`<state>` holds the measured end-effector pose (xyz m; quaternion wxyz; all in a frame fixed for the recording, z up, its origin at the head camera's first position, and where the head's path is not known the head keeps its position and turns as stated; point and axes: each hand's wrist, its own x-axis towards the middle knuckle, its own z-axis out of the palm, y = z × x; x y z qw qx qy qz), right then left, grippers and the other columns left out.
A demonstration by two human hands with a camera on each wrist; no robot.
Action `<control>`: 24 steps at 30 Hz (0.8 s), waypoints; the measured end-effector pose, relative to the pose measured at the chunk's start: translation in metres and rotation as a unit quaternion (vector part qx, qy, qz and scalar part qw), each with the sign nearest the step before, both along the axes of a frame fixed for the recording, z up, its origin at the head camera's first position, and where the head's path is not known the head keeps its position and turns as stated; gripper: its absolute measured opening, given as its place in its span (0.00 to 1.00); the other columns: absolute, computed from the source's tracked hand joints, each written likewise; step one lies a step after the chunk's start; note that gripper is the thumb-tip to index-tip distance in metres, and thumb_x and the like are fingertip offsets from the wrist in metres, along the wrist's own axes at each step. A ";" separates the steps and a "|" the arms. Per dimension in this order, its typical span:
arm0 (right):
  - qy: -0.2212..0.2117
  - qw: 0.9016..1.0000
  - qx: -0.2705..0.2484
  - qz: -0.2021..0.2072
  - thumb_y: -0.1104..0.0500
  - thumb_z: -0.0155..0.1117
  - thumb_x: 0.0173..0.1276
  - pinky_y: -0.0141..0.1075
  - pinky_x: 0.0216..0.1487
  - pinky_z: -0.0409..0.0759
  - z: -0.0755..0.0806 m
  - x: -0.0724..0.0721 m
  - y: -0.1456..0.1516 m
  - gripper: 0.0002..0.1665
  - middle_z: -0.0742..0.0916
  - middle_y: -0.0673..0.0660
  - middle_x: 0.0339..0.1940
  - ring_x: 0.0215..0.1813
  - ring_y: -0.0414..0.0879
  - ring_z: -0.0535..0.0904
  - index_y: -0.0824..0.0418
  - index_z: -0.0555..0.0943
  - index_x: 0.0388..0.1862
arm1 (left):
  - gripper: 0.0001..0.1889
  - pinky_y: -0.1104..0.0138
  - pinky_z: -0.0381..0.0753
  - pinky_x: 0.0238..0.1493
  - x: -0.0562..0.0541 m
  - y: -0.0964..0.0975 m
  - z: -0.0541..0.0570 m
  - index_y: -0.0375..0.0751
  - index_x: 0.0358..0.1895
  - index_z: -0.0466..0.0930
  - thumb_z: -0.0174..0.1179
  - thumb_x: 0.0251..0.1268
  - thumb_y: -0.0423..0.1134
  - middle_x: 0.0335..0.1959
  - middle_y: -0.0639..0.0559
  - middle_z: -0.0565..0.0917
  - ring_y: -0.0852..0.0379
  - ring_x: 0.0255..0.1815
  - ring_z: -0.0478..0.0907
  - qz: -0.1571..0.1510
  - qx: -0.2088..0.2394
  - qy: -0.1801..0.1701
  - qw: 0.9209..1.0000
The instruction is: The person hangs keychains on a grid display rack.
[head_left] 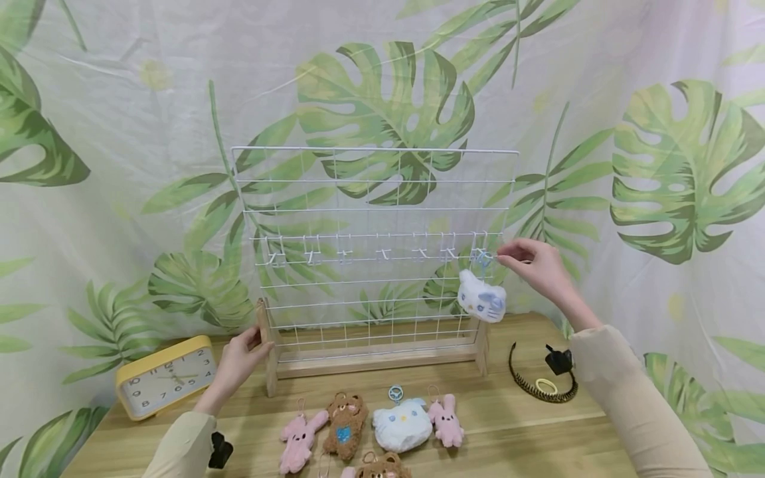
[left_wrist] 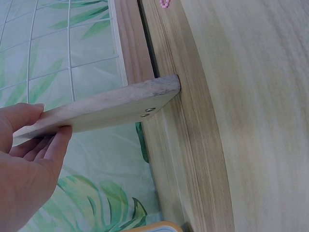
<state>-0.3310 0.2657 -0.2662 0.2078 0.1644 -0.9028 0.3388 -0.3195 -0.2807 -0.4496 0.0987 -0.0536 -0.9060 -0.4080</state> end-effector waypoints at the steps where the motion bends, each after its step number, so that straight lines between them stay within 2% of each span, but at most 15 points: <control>1: 0.004 1.000 0.000 -0.002 0.55 0.64 0.72 0.22 0.36 0.79 -0.001 0.003 0.002 0.15 0.89 0.64 0.44 0.35 0.25 0.78 0.64 0.84 0.49 | 0.32 0.44 0.77 0.63 0.000 0.000 0.000 0.21 0.72 0.58 0.54 0.75 0.38 0.67 0.22 0.70 0.29 0.69 0.69 0.000 0.001 0.001 1.000; 8: 0.006 1.000 0.007 0.001 0.56 0.65 0.70 0.23 0.36 0.82 -0.020 0.035 0.008 0.13 0.90 0.63 0.42 0.34 0.27 0.80 0.64 0.84 0.47 | 0.32 0.44 0.77 0.63 0.000 0.000 0.000 0.20 0.73 0.57 0.54 0.75 0.39 0.67 0.22 0.69 0.29 0.69 0.69 0.000 0.000 -0.003 1.000; 12: -0.005 1.000 0.008 0.023 0.61 0.66 0.68 0.25 0.34 0.83 -0.043 0.053 0.001 0.11 0.90 0.62 0.38 0.31 0.30 0.81 0.65 0.84 0.45 | 0.33 0.44 0.77 0.63 0.001 0.000 0.001 0.21 0.73 0.56 0.54 0.76 0.40 0.68 0.22 0.69 0.29 0.69 0.68 0.000 -0.001 -0.011 1.000; 16: -0.018 0.998 0.011 0.053 0.64 0.67 0.65 0.26 0.35 0.84 -0.073 0.068 -0.011 0.08 0.90 0.59 0.36 0.32 0.32 0.82 0.65 0.85 0.42 | 0.33 0.44 0.77 0.63 0.001 0.001 0.002 0.21 0.73 0.56 0.54 0.76 0.40 0.68 0.22 0.69 0.29 0.70 0.68 -0.004 0.002 -0.011 1.000; 20: -0.056 0.994 0.023 0.096 0.61 0.69 0.65 0.27 0.38 0.85 -0.111 0.070 -0.026 0.06 0.91 0.54 0.35 0.35 0.35 0.84 0.60 0.86 0.40 | 0.32 0.44 0.77 0.63 0.001 0.001 0.002 0.21 0.73 0.57 0.55 0.75 0.39 0.67 0.22 0.69 0.29 0.69 0.68 -0.005 0.003 -0.003 1.000; 24: -0.099 0.986 0.024 0.135 0.59 0.69 0.65 0.26 0.37 0.84 -0.152 0.057 -0.038 0.06 0.90 0.53 0.35 0.34 0.35 0.84 0.60 0.86 0.38 | 0.32 0.44 0.77 0.63 0.001 0.000 0.001 0.20 0.73 0.57 0.55 0.75 0.39 0.67 0.22 0.70 0.29 0.69 0.69 -0.003 -0.003 0.003 1.000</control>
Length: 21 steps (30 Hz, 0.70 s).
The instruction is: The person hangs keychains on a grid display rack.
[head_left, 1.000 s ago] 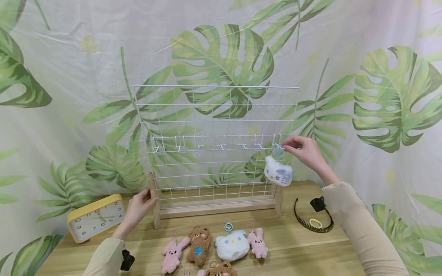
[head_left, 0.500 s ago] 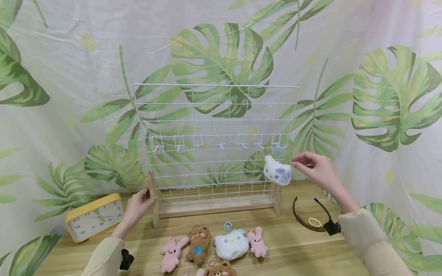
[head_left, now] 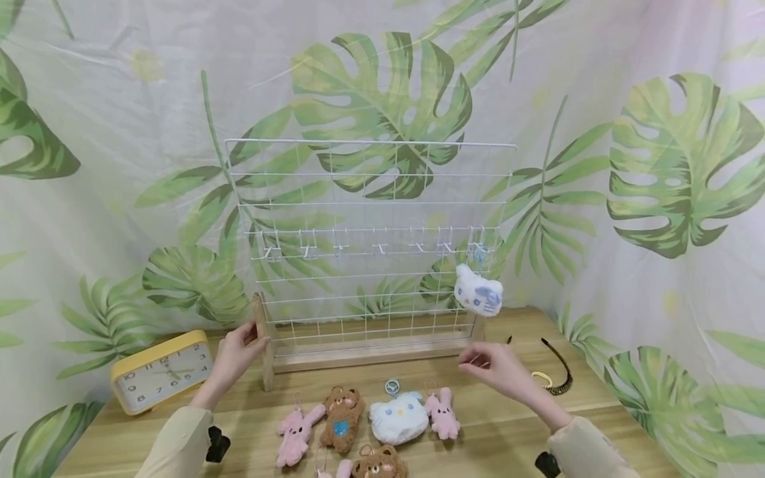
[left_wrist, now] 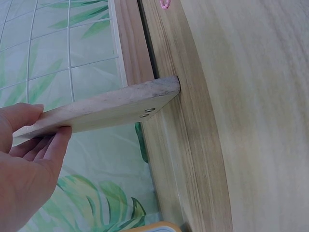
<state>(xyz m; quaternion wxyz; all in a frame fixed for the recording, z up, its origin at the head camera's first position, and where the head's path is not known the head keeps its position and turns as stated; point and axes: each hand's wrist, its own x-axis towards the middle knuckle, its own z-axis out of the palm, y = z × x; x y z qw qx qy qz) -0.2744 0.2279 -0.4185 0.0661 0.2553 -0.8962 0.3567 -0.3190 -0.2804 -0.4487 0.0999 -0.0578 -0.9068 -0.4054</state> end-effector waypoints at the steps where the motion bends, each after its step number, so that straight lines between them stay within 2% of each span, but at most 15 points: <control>1: -0.007 1.000 0.002 0.007 0.60 0.69 0.65 0.26 0.37 0.84 -0.009 -0.005 -0.003 0.06 0.90 0.54 0.34 0.34 0.34 0.83 0.61 0.86 0.38 | 0.32 0.43 0.77 0.63 0.000 0.000 0.000 0.20 0.73 0.57 0.55 0.75 0.39 0.67 0.22 0.70 0.29 0.69 0.69 0.001 -0.001 0.000 1.000; 5: -0.026 0.999 0.019 0.022 0.60 0.70 0.64 0.25 0.36 0.82 -0.042 -0.025 -0.013 0.06 0.89 0.54 0.33 0.33 0.32 0.81 0.62 0.86 0.36 | 0.33 0.43 0.76 0.64 0.001 0.000 0.001 0.21 0.73 0.56 0.54 0.76 0.40 0.67 0.22 0.69 0.29 0.69 0.68 0.000 0.000 -0.005 1.000; 8: -0.043 0.998 0.039 0.023 0.60 0.70 0.64 0.24 0.33 0.79 -0.056 -0.037 -0.020 0.05 0.89 0.53 0.30 0.31 0.33 0.79 0.61 0.86 0.34 | 0.34 0.43 0.76 0.64 0.001 0.000 0.000 0.21 0.74 0.56 0.54 0.76 0.41 0.68 0.23 0.69 0.29 0.69 0.68 -0.001 0.003 -0.006 1.000; 13: -0.060 0.996 0.068 0.012 0.62 0.71 0.62 0.25 0.28 0.76 -0.066 -0.050 -0.032 0.03 0.87 0.52 0.26 0.27 0.33 0.76 0.61 0.85 0.30 | 0.33 0.43 0.76 0.64 0.002 0.000 0.001 0.22 0.74 0.56 0.54 0.76 0.40 0.68 0.23 0.69 0.30 0.70 0.67 -0.002 0.008 -0.007 1.000; 15: -0.054 0.995 0.084 0.003 0.62 0.71 0.61 0.26 0.27 0.76 -0.068 -0.054 -0.037 0.04 0.87 0.51 0.25 0.26 0.34 0.76 0.60 0.85 0.28 | 0.33 0.44 0.76 0.64 0.002 0.000 0.001 0.21 0.74 0.56 0.54 0.76 0.39 0.68 0.23 0.69 0.30 0.70 0.67 -0.002 0.008 -0.007 1.000; 21: -0.059 0.991 0.114 -0.026 0.63 0.73 0.59 0.26 0.24 0.72 -0.073 -0.059 -0.046 0.05 0.87 0.51 0.21 0.21 0.35 0.73 0.60 0.86 0.24 | 0.32 0.45 0.77 0.64 0.002 0.000 0.001 0.21 0.73 0.56 0.54 0.76 0.39 0.68 0.23 0.69 0.30 0.70 0.68 0.001 0.005 -0.005 1.000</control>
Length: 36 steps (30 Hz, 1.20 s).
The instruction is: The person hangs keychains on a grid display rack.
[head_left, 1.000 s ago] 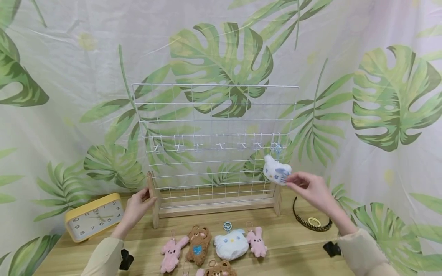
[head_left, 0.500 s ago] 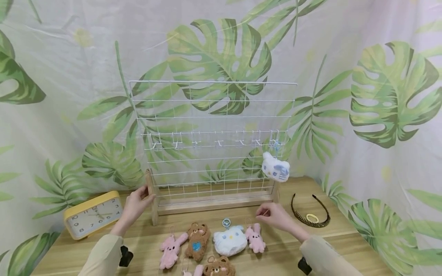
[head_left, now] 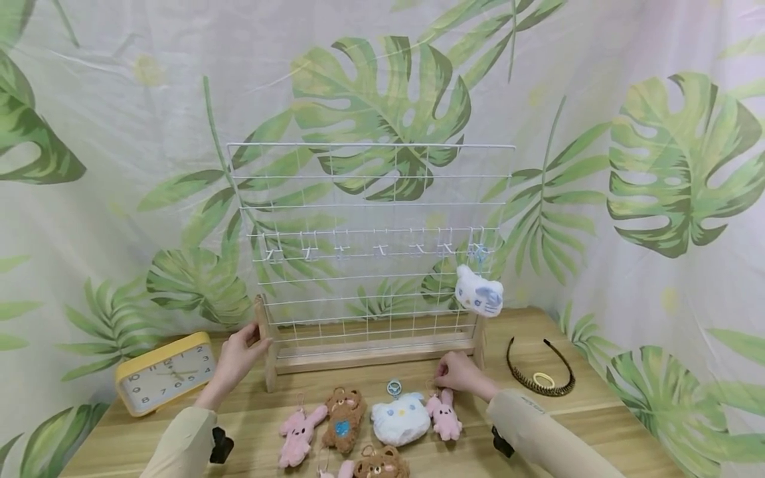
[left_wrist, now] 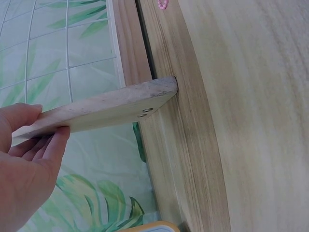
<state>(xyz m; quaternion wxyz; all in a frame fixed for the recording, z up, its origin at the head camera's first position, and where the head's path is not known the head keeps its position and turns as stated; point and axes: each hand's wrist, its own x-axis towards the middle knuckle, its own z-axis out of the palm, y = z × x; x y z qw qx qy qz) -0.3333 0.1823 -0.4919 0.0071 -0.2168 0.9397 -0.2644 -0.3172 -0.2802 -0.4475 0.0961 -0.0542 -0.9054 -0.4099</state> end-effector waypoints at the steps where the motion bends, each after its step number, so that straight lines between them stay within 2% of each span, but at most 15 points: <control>1: -0.001 1.000 0.000 -0.001 0.64 0.72 0.58 0.26 0.23 0.71 0.000 -0.001 -0.001 0.06 0.86 0.50 0.19 0.20 0.35 0.72 0.60 0.86 0.22 | 0.32 0.45 0.77 0.64 0.000 0.000 0.000 0.22 0.73 0.56 0.54 0.76 0.39 0.68 0.23 0.69 0.30 0.70 0.68 0.000 0.000 0.000 1.000; 5: -0.008 1.000 -0.007 0.005 0.68 0.70 0.56 0.25 0.20 0.63 0.001 -0.001 -0.005 0.13 0.77 0.46 0.11 0.16 0.36 0.65 0.60 0.82 0.14 | 0.32 0.45 0.76 0.64 -0.001 -0.001 -0.001 0.22 0.73 0.57 0.54 0.75 0.40 0.67 0.24 0.70 0.30 0.69 0.69 -0.001 0.001 0.005 1.000; 8: -0.008 1.000 -0.005 0.013 0.69 0.68 0.56 0.25 0.20 0.58 0.002 -0.001 -0.006 0.18 0.70 0.43 0.09 0.15 0.35 0.59 0.59 0.77 0.10 | 0.32 0.44 0.76 0.64 -0.001 0.000 0.000 0.21 0.73 0.57 0.54 0.75 0.39 0.67 0.24 0.70 0.30 0.69 0.69 -0.001 0.000 0.010 1.000; 10: -0.002 1.000 -0.002 0.017 0.69 0.68 0.56 0.24 0.21 0.59 0.004 -0.001 -0.006 0.17 0.71 0.43 0.09 0.15 0.34 0.59 0.58 0.78 0.10 | 0.32 0.44 0.76 0.64 -0.001 0.000 0.000 0.21 0.73 0.57 0.54 0.75 0.39 0.68 0.23 0.69 0.30 0.69 0.69 -0.002 0.000 0.010 1.000; 15: 0.022 0.999 -0.007 0.028 0.67 0.71 0.55 0.25 0.23 0.69 0.012 0.004 -0.001 0.08 0.83 0.48 0.16 0.19 0.34 0.69 0.60 0.84 0.19 | 0.32 0.44 0.76 0.64 -0.001 0.001 -0.001 0.22 0.73 0.57 0.54 0.75 0.39 0.68 0.23 0.69 0.30 0.70 0.68 0.000 0.001 0.002 1.000; 17: 0.022 0.999 -0.016 0.030 0.66 0.71 0.55 0.25 0.23 0.70 0.019 0.007 0.002 0.07 0.84 0.49 0.18 0.21 0.34 0.70 0.60 0.83 0.21 | 0.32 0.44 0.77 0.64 -0.001 0.001 -0.001 0.22 0.73 0.57 0.54 0.75 0.38 0.68 0.24 0.69 0.30 0.69 0.69 0.002 0.000 0.001 1.000; 20: 0.022 0.998 -0.036 0.035 0.67 0.69 0.54 0.25 0.24 0.73 0.031 0.013 0.006 0.06 0.84 0.50 0.20 0.22 0.33 0.72 0.60 0.82 0.22 | 0.32 0.44 0.77 0.64 -0.001 0.000 0.000 0.22 0.73 0.57 0.54 0.75 0.39 0.67 0.24 0.70 0.30 0.69 0.69 0.004 -0.001 0.000 1.000; 26: 0.063 0.996 -0.052 0.036 0.68 0.69 0.53 0.24 0.30 0.79 0.061 0.029 0.013 0.07 0.86 0.49 0.24 0.27 0.30 0.77 0.57 0.81 0.23 | 0.33 0.44 0.76 0.64 -0.001 0.000 0.000 0.22 0.74 0.56 0.55 0.75 0.40 0.67 0.24 0.70 0.30 0.69 0.68 0.002 0.004 0.003 1.000; 30: 0.077 0.993 -0.073 0.043 0.70 0.69 0.54 0.24 0.32 0.81 0.084 0.041 0.017 0.08 0.87 0.51 0.25 0.29 0.32 0.79 0.59 0.80 0.24 | 0.33 0.44 0.77 0.63 -0.001 -0.001 -0.001 0.22 0.74 0.56 0.55 0.75 0.40 0.67 0.24 0.70 0.31 0.69 0.69 0.001 0.003 0.005 1.000; 36: 0.095 0.990 -0.100 0.039 0.70 0.69 0.58 0.25 0.30 0.81 0.121 0.052 0.021 0.07 0.88 0.53 0.26 0.28 0.32 0.80 0.60 0.81 0.26 | 0.33 0.44 0.76 0.64 -0.001 0.000 0.000 0.22 0.74 0.56 0.55 0.75 0.39 0.68 0.24 0.70 0.31 0.70 0.69 -0.003 0.005 0.005 1.000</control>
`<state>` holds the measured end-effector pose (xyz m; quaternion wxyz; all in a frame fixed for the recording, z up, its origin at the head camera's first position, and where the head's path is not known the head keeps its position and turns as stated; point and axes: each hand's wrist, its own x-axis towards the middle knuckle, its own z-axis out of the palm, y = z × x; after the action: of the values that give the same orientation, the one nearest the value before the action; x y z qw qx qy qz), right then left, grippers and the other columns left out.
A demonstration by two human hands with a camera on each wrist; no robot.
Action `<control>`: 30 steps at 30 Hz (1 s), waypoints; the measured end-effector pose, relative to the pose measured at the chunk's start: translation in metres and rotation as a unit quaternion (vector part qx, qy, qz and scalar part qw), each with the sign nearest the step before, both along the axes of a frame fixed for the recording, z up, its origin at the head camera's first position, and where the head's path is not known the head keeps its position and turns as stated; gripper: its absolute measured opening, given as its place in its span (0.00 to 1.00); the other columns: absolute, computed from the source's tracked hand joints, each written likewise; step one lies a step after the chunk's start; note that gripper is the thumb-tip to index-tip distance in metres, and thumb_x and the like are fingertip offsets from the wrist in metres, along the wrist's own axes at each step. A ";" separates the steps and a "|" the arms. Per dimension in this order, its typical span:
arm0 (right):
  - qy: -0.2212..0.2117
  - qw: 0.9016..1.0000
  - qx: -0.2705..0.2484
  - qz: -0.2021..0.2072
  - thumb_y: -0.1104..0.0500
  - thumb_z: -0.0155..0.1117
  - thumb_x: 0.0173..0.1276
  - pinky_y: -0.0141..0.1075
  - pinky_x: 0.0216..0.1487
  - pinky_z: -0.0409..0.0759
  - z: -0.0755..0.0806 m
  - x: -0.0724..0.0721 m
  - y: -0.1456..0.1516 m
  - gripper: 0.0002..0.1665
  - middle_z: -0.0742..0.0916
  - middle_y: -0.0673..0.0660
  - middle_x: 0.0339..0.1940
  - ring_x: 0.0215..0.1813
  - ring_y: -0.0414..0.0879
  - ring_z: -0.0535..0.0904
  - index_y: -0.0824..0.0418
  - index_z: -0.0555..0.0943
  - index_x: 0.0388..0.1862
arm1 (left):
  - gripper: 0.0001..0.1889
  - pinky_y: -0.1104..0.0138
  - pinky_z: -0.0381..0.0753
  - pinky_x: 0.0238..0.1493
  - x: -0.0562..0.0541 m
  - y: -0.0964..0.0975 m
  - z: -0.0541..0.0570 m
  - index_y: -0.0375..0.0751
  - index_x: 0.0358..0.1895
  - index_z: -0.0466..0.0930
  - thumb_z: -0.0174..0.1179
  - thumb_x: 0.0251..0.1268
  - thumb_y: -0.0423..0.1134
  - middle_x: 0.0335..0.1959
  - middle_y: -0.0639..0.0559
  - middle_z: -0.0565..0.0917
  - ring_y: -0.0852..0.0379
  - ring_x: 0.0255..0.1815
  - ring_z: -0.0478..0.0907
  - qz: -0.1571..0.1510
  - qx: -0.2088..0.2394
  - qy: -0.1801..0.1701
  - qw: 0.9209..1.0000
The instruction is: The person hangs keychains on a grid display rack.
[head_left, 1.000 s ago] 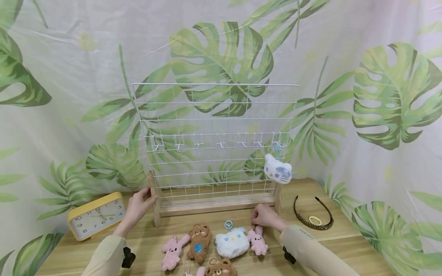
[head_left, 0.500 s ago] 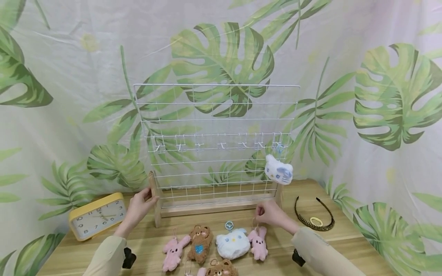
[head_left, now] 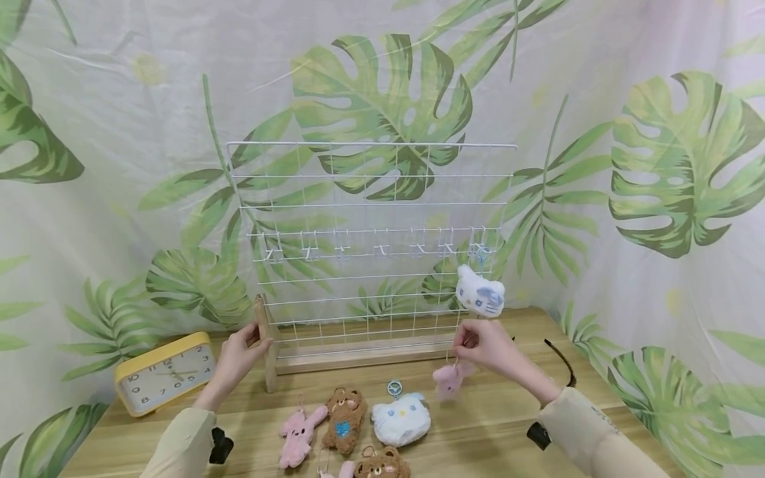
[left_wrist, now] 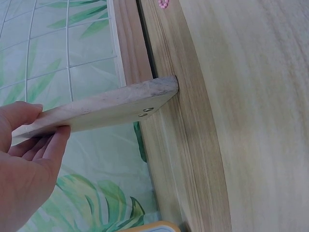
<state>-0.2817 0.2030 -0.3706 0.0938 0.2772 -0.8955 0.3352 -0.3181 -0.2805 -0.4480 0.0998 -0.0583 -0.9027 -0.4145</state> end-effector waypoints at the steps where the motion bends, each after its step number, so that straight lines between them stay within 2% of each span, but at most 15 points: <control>1: 0.008 1.000 -0.003 -0.006 0.70 0.69 0.58 0.25 0.30 0.81 0.007 0.000 0.000 0.07 0.88 0.53 0.26 0.28 0.32 0.79 0.60 0.81 0.26 | 0.33 0.44 0.76 0.64 0.000 0.000 0.000 0.22 0.74 0.55 0.55 0.75 0.39 0.68 0.24 0.70 0.31 0.70 0.69 0.000 0.000 0.000 1.000; 7: 0.058 0.997 -0.021 -0.035 0.69 0.69 0.60 0.26 0.32 0.83 0.054 -0.005 -0.004 0.05 0.88 0.55 0.29 0.30 0.36 0.80 0.61 0.82 0.30 | 0.33 0.44 0.75 0.65 0.000 0.000 0.002 0.22 0.74 0.55 0.55 0.75 0.39 0.68 0.24 0.69 0.31 0.70 0.69 0.001 0.000 0.003 1.000; 11: 0.080 0.996 -0.033 -0.038 0.69 0.68 0.62 0.25 0.35 0.84 0.082 -0.010 -0.007 0.02 0.89 0.58 0.31 0.32 0.40 0.84 0.64 0.83 0.33 | 0.32 0.44 0.76 0.64 -0.001 0.000 0.002 0.22 0.73 0.57 0.55 0.75 0.38 0.67 0.24 0.70 0.31 0.69 0.69 0.002 -0.003 0.005 1.000; 17: 0.108 0.992 -0.044 -0.052 0.67 0.68 0.64 0.22 0.36 0.82 0.114 -0.021 -0.012 0.02 0.90 0.61 0.32 0.34 0.46 0.86 0.66 0.83 0.34 | 0.32 0.44 0.77 0.64 -0.001 0.000 -0.001 0.22 0.74 0.57 0.55 0.75 0.39 0.67 0.24 0.70 0.31 0.69 0.69 0.001 -0.003 0.002 1.000; 23: 0.123 0.988 -0.040 -0.080 0.66 0.67 0.65 0.21 0.35 0.78 0.128 -0.038 -0.011 0.02 0.89 0.61 0.32 0.35 0.48 0.85 0.65 0.83 0.35 | 0.33 0.45 0.76 0.64 -0.001 -0.001 -0.001 0.22 0.74 0.56 0.55 0.75 0.39 0.68 0.24 0.69 0.31 0.70 0.68 0.001 0.002 -0.002 1.000; 30: 0.102 0.990 -0.011 -0.101 0.64 0.66 0.66 0.30 0.38 0.79 0.128 -0.055 -0.008 0.02 0.89 0.59 0.33 0.37 0.48 0.84 0.62 0.83 0.34 | 0.30 0.43 0.77 0.63 -0.002 -0.001 -0.002 0.22 0.72 0.59 0.54 0.74 0.37 0.66 0.23 0.71 0.30 0.69 0.69 0.003 0.001 0.008 1.000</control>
<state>-0.3372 0.1950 -0.2431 0.2211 0.2169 -0.9009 0.3041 -0.3196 -0.2813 -0.4499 0.1079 -0.0589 -0.9016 -0.4148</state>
